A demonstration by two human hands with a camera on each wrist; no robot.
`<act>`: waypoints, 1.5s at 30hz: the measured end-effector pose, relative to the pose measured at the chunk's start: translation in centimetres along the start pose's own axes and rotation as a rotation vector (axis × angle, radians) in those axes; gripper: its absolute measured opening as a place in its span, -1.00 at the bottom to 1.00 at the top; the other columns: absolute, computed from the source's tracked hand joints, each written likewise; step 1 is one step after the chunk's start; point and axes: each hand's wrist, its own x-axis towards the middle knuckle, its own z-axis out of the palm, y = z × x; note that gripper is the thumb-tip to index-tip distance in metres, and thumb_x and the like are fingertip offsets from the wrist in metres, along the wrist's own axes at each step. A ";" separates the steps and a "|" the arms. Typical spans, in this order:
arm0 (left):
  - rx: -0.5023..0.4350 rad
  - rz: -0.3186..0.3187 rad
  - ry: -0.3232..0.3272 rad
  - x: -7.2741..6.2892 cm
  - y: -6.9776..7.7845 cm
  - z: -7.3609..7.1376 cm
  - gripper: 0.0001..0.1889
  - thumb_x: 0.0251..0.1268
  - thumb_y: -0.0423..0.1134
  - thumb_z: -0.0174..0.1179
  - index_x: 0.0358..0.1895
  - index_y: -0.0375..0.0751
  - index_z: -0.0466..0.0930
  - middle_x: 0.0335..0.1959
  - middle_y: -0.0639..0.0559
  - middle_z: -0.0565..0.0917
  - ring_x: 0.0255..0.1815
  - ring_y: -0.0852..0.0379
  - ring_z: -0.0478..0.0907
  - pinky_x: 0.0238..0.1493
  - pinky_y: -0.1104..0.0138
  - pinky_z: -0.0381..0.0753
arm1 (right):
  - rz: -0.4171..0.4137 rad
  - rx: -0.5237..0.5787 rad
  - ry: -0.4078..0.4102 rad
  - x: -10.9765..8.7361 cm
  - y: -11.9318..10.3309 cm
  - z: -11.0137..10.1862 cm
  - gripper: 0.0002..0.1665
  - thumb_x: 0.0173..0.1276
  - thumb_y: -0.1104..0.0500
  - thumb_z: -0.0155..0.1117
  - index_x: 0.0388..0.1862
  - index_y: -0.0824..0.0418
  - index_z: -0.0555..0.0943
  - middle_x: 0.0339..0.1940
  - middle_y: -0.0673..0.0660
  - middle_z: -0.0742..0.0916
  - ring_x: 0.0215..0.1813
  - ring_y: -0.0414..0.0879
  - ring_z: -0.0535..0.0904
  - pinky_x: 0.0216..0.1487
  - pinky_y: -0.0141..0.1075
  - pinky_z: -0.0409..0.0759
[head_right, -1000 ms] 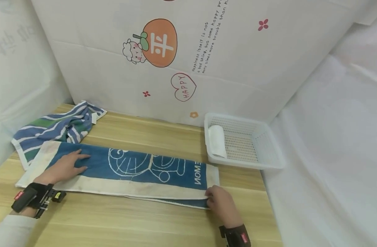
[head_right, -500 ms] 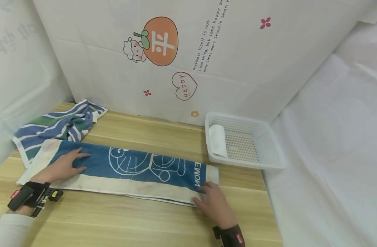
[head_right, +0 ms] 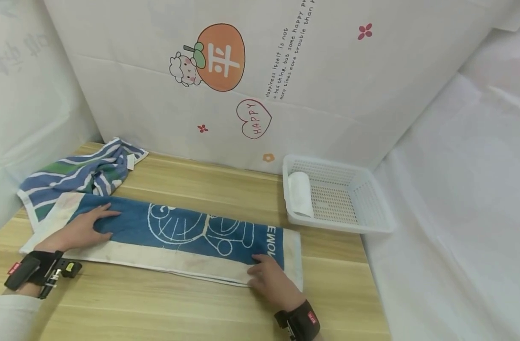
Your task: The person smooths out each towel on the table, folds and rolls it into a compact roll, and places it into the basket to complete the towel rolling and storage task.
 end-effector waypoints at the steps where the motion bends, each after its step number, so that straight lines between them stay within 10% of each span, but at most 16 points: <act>1: 0.010 0.010 0.019 -0.1 0.0 0.0 -0.38 0.02 -0.28 0.43 0.21 -0.45 0.54 0.33 -0.75 0.25 0.28 -0.76 0.21 0.22 -0.48 0.28 | -0.010 0.008 -0.004 0.1 0.0 -0.1 -0.73 0.41 0.09 0.37 0.01 0.16 0.77 0.38 0.28 0.57 0.45 0.26 0.41 0.42 0.20 0.38; 6: 0.089 0.006 0.309 -1.9 0.3 -0.4 -0.58 0.05 -0.44 0.35 0.03 -0.56 0.58 0.09 -0.70 0.49 0.10 -0.66 0.42 0.11 -0.40 0.41 | 0.011 0.013 0.099 -0.4 0.6 -0.3 -0.63 0.43 0.12 0.34 0.13 0.27 0.70 0.37 0.38 0.55 0.43 0.31 0.41 0.39 0.20 0.41; 10: 0.132 -0.157 0.473 -4.9 0.2 -1.1 -0.57 0.13 -0.42 0.26 -0.03 -0.77 0.47 -0.15 -0.75 0.52 -0.10 -0.68 0.43 -0.06 -0.39 0.41 | 0.084 -0.011 0.175 -1.0 1.6 -0.2 -0.46 0.41 0.14 0.37 0.30 0.33 0.58 0.44 0.42 0.46 0.48 0.36 0.32 0.42 0.21 0.37; 19: 0.084 -0.373 0.392 -5.5 -1.9 -0.9 -0.41 0.43 -0.14 0.13 0.14 -0.75 0.37 -0.03 -0.74 0.48 -0.06 -0.66 0.43 -0.13 -0.37 0.46 | 0.137 -0.088 0.171 -0.7 2.2 0.0 -0.44 0.38 0.12 0.40 0.28 0.35 0.59 0.42 0.47 0.47 0.47 0.38 0.33 0.43 0.23 0.35; 25: 0.053 -0.346 0.303 -3.7 -3.8 -2.7 -0.40 0.48 -0.17 0.10 0.19 -0.79 0.30 0.07 -0.79 0.40 0.05 -0.71 0.36 0.07 -0.40 0.39 | 0.118 -0.078 0.164 0.1 2.2 0.4 -0.44 0.37 0.14 0.40 0.28 0.37 0.59 0.42 0.48 0.47 0.46 0.40 0.33 0.42 0.26 0.34; 35: 0.030 -0.349 0.240 -5.3 -5.4 -4.9 -0.54 0.47 -0.19 0.08 -0.11 -0.74 0.46 -0.37 -0.52 0.59 -0.38 -0.38 0.58 -0.37 -0.05 0.56 | 0.075 -0.077 0.161 0.8 1.8 1.3 -0.44 0.38 0.13 0.39 0.29 0.35 0.59 0.42 0.47 0.47 0.47 0.39 0.32 0.43 0.27 0.33; 40: 0.058 -0.348 0.204 -6.5 -4.8 -7.3 -0.46 0.56 -0.15 -0.01 -0.12 -0.82 0.37 -0.34 -0.66 0.52 -0.36 -0.48 0.54 -0.37 -0.09 0.55 | 0.020 -0.110 0.152 2.1 1.3 1.6 -0.45 0.43 0.12 0.34 0.31 0.35 0.57 0.43 0.48 0.47 0.48 0.39 0.30 0.44 0.26 0.32; 45: 0.094 -0.274 0.300 -6.2 -2.5 -10.7 -0.54 0.50 -0.18 0.10 -0.19 -0.73 0.46 -0.45 -0.49 0.56 -0.47 -0.26 0.52 -0.49 0.12 0.45 | -0.025 -0.140 0.156 4.2 0.3 1.5 -0.45 0.44 0.10 0.32 0.33 0.33 0.57 0.43 0.46 0.48 0.50 0.37 0.30 0.45 0.24 0.33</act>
